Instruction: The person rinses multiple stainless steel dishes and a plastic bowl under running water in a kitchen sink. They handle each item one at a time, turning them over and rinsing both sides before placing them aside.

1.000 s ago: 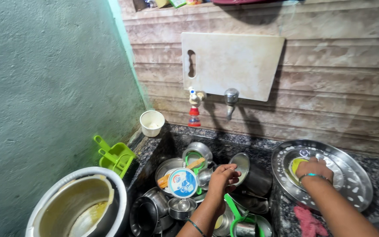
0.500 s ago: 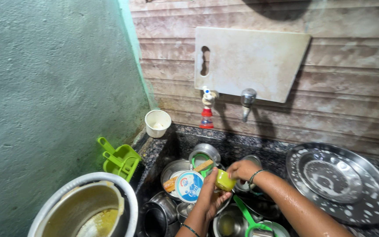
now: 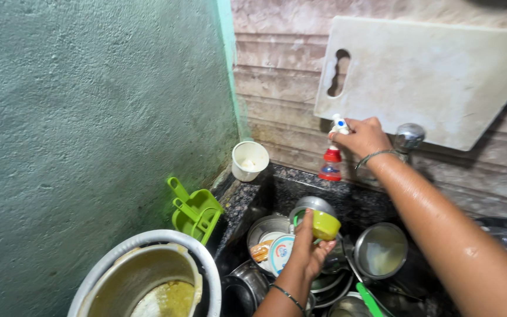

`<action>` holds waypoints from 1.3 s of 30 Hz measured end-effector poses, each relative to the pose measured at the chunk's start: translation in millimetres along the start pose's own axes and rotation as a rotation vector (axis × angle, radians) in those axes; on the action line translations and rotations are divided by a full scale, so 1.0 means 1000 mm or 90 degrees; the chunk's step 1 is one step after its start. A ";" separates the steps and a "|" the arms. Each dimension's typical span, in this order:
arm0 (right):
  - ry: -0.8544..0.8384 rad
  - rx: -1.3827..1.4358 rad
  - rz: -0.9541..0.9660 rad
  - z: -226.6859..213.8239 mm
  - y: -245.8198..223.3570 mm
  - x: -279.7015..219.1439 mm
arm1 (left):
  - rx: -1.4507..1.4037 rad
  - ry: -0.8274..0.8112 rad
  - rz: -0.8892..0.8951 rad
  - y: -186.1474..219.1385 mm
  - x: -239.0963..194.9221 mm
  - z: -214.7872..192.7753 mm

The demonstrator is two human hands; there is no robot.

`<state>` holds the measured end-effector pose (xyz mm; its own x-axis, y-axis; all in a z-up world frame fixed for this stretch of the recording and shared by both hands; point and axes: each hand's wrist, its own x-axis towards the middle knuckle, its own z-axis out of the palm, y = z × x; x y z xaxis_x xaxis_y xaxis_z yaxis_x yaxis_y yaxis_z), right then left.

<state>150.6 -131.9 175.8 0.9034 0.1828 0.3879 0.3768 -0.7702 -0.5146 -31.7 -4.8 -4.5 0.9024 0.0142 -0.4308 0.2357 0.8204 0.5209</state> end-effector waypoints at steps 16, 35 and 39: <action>0.334 -0.006 -0.207 -0.014 -0.024 -0.094 | -0.065 0.024 -0.080 -0.011 0.064 -0.008; -0.264 0.651 0.427 0.153 0.021 -0.203 | 0.088 -0.025 -0.028 0.001 0.026 -0.022; -0.221 0.126 -0.244 0.122 0.031 -0.215 | 0.156 -0.017 -0.056 0.016 0.031 -0.037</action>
<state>-6.9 -120.5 -16.3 0.6955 0.6444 0.3178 0.6932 -0.4854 -0.5328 -13.1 29.8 -37.2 0.8833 -0.0687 -0.4637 0.3905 0.6548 0.6470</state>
